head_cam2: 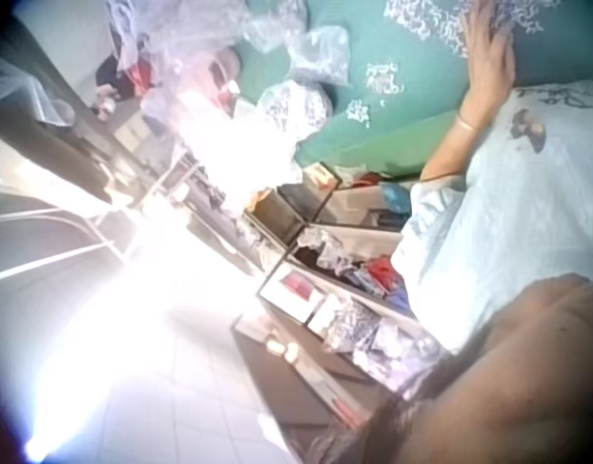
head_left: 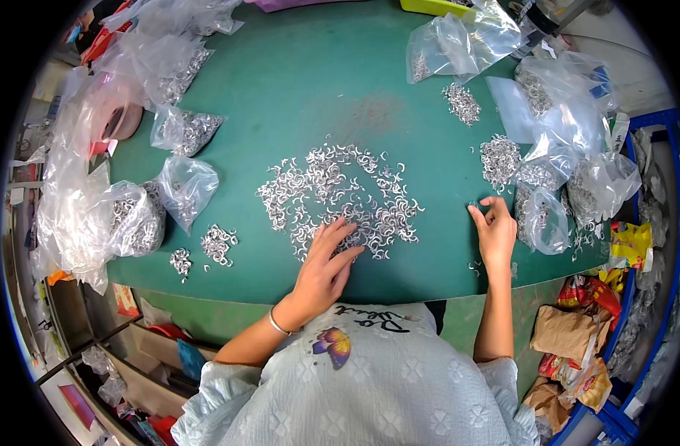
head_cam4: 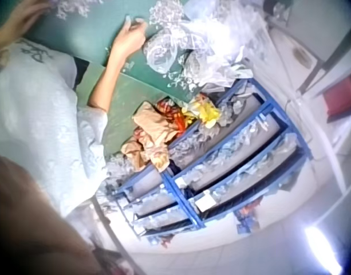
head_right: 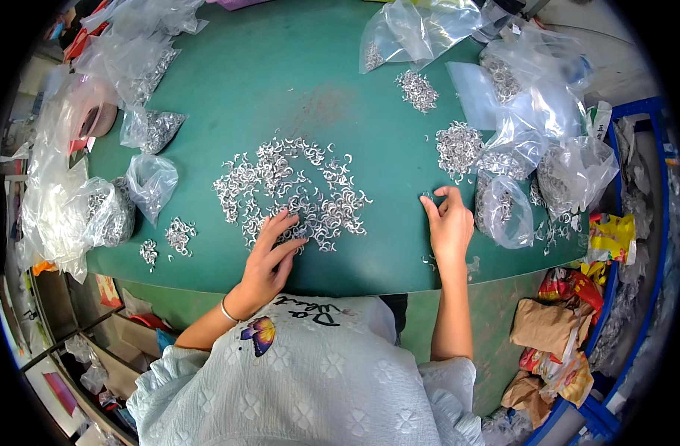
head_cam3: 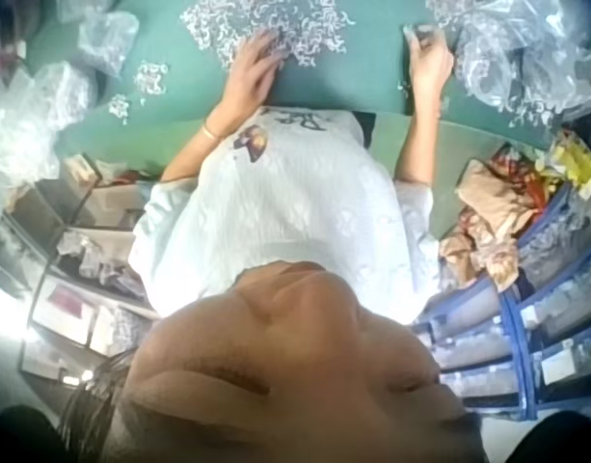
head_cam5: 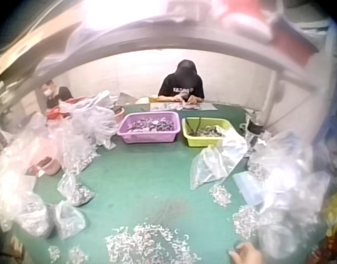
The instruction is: The person sorts small metal C-shaped clips by hand on a green tabletop, arranging them into piles and handling a plastic bag containing more clips.
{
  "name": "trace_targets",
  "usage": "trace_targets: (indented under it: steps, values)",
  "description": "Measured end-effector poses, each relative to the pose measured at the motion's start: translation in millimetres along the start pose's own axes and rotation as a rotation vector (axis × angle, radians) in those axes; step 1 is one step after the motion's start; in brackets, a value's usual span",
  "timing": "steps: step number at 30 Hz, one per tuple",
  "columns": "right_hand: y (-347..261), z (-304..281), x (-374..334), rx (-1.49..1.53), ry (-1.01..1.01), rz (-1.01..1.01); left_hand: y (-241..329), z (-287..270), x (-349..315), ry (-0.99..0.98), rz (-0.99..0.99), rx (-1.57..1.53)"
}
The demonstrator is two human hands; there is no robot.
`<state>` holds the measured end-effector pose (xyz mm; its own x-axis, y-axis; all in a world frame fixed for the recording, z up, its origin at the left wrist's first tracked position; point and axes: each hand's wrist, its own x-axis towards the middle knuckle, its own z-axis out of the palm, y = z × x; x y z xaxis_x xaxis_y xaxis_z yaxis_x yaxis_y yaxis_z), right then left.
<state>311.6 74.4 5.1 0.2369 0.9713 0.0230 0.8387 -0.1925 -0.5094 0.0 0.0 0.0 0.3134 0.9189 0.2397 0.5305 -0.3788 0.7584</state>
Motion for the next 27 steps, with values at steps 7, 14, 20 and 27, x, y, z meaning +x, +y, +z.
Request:
trace_targets:
  steps: [7, 14, 20, 27]
  values:
    - [5, 4, 7, -0.137, -0.062, -0.09, 4, 1, 1, 0.028, 0.018, -0.093]
    - [12, -4, 10, 0.033, -0.122, -0.11, 18, 28, 34, -0.037, 0.141, -0.133]
    - [14, -18, 1, 0.146, -0.117, -0.045, 32, 92, 127, -0.137, 0.293, 0.029]
    - [6, -11, 2, -0.117, -0.196, -0.032, 14, 139, 179, -0.215, 0.332, 0.145]
